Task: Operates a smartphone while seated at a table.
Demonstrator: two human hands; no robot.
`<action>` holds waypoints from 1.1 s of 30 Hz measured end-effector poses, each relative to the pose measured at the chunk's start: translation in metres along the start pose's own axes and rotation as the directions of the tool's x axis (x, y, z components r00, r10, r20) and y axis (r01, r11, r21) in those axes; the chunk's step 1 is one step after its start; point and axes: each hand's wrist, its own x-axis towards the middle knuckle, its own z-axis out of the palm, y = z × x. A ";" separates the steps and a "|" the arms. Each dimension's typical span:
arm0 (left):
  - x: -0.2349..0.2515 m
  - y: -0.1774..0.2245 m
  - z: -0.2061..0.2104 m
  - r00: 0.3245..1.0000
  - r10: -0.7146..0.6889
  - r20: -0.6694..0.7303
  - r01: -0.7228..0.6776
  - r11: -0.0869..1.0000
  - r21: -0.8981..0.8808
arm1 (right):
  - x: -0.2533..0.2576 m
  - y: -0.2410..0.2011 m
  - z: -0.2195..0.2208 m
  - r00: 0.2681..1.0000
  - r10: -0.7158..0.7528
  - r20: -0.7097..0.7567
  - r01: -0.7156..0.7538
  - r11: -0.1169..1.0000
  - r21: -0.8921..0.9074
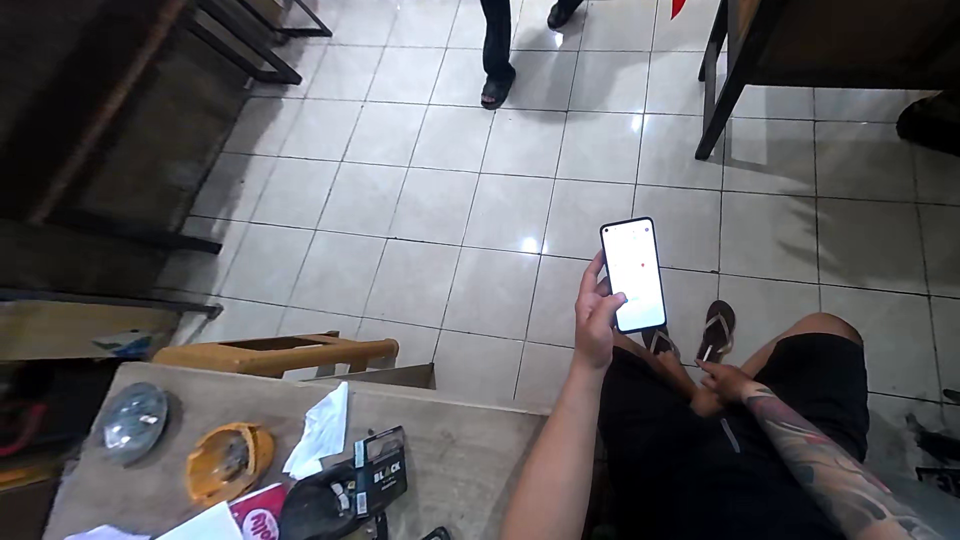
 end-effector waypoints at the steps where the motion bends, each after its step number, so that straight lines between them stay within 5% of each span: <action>1: 0.000 0.000 0.000 1.000 0.006 -0.005 -0.006 1.000 0.003 | 0.001 0.002 0.001 1.000 -0.003 0.006 0.003 1.000 -0.002; 33: -0.005 0.005 0.005 0.992 0.065 -0.107 -0.057 0.996 0.075 | 0.005 0.006 0.003 1.000 -0.023 0.015 0.022 1.000 0.017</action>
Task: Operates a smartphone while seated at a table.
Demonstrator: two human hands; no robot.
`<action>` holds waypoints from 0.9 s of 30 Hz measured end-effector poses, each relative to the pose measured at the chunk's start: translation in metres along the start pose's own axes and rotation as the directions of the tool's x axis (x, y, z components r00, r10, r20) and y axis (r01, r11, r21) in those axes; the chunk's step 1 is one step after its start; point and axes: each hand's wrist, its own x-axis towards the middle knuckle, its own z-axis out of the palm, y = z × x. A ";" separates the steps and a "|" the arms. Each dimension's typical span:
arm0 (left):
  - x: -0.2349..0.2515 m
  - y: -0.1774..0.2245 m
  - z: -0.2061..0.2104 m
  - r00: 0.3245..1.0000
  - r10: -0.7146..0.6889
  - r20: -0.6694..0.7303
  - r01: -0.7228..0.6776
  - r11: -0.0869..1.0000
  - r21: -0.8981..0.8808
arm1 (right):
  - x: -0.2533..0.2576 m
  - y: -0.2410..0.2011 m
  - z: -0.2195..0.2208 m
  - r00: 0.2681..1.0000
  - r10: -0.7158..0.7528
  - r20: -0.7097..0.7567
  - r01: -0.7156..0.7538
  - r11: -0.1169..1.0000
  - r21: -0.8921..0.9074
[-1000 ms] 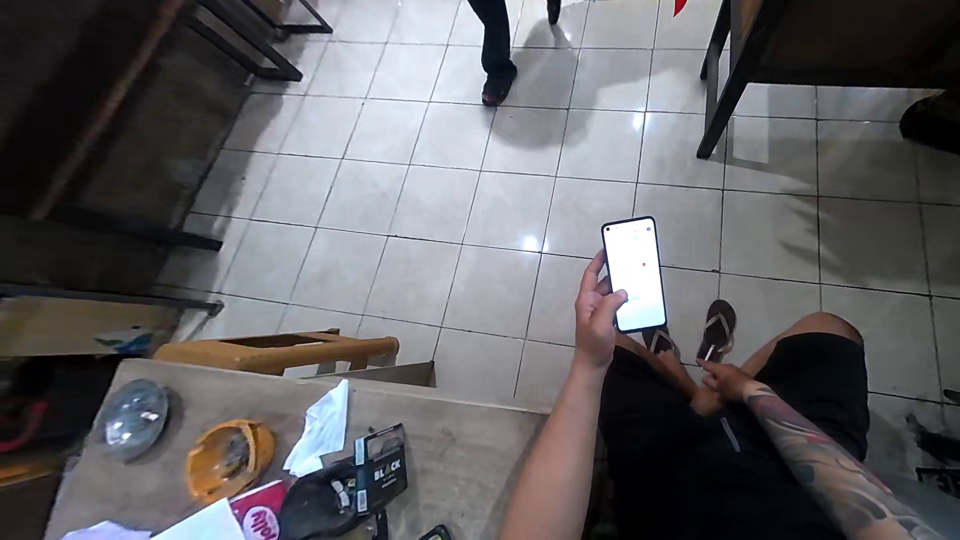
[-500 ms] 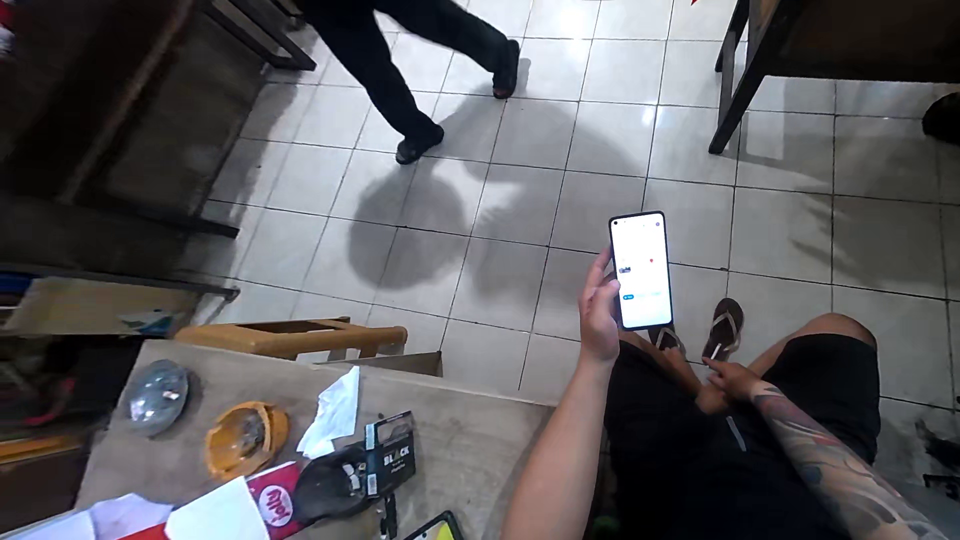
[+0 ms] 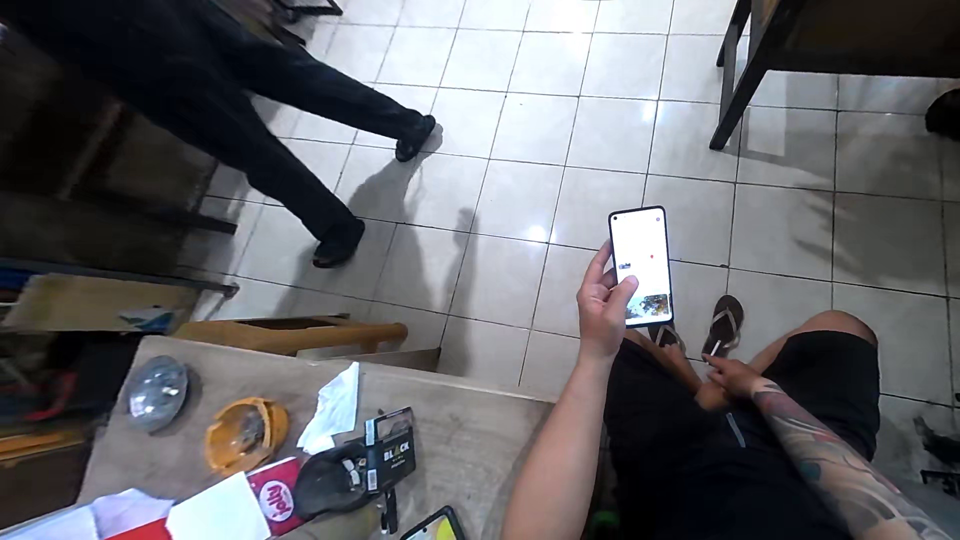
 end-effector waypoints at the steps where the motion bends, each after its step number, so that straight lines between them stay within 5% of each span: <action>1: 0.000 0.000 0.001 1.000 -0.010 -0.012 0.010 1.000 0.014 | 0.000 0.000 0.000 1.000 0.000 0.001 0.000 1.000 0.001; 17: 0.002 -0.003 -0.006 0.998 0.001 0.064 0.008 0.989 -0.145 | 0.002 0.002 0.002 1.000 -0.010 -0.010 0.011 1.000 0.004; 27: 0.001 0.000 -0.004 0.996 -0.016 0.091 0.025 0.995 -0.099 | 0.002 0.002 0.003 0.999 -0.014 -0.030 0.014 1.000 0.009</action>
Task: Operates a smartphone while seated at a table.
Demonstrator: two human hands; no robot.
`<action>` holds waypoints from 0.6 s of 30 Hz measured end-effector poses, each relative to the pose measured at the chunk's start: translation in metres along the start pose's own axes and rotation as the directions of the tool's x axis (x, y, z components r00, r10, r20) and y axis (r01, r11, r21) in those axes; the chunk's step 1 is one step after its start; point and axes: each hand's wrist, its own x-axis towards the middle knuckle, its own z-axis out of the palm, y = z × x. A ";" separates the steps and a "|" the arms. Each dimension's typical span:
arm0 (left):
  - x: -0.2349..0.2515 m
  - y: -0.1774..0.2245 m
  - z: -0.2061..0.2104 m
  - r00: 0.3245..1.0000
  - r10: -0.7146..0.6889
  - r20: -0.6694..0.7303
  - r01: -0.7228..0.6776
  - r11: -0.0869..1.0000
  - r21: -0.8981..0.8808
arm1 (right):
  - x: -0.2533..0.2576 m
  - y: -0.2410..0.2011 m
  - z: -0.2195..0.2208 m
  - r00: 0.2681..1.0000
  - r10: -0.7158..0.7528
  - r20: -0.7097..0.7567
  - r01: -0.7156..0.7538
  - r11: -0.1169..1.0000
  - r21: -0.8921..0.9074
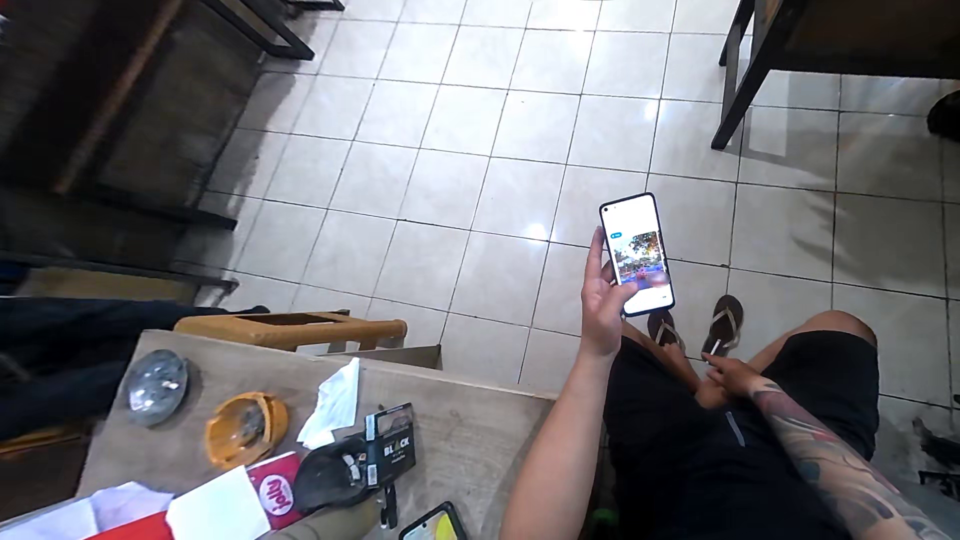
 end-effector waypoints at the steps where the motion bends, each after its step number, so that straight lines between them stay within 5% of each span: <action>1: 0.000 0.000 0.001 1.000 0.002 0.003 -0.002 1.000 0.004 | 0.000 0.000 0.000 1.000 0.000 0.000 0.000 1.000 -0.006; 18: 0.001 0.007 0.009 0.999 0.038 0.028 -0.040 0.998 0.057 | -0.003 -0.003 -0.002 1.000 0.004 0.000 -0.004 1.000 -0.009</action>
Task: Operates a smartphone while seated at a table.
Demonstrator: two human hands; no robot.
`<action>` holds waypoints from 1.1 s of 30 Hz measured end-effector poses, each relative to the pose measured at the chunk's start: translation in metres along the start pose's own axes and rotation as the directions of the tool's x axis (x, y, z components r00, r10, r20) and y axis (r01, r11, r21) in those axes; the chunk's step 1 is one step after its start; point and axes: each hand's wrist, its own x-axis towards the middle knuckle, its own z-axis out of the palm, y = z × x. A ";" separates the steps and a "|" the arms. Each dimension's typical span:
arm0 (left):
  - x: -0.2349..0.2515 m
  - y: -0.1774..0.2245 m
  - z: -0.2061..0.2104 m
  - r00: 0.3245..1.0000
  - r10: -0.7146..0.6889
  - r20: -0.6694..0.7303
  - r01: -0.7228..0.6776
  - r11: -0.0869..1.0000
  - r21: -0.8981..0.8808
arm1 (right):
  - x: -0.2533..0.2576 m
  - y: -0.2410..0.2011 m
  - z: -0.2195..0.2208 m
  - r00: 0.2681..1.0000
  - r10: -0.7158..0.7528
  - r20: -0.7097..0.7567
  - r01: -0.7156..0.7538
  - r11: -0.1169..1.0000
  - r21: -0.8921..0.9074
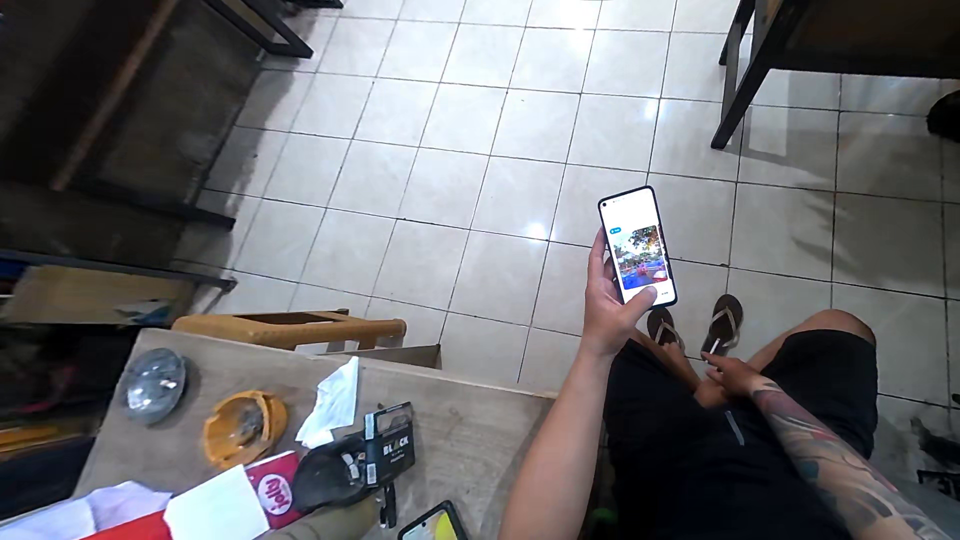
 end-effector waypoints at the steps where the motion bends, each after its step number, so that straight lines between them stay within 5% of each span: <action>1: 0.000 0.000 0.000 1.000 0.002 -0.005 -0.002 1.000 0.004 | 0.000 0.000 0.000 1.000 -0.001 -0.001 0.001 1.000 0.003; 25: -0.001 -0.008 -0.009 0.999 -0.023 0.034 0.025 0.996 -0.086 | -0.001 -0.001 -0.002 1.000 0.002 0.021 -0.001 1.000 -0.016; 33: -0.001 -0.008 -0.007 0.995 0.004 -0.100 -0.009 0.999 -0.044 | 0.002 0.001 0.000 1.000 0.003 0.019 -0.003 1.000 -0.014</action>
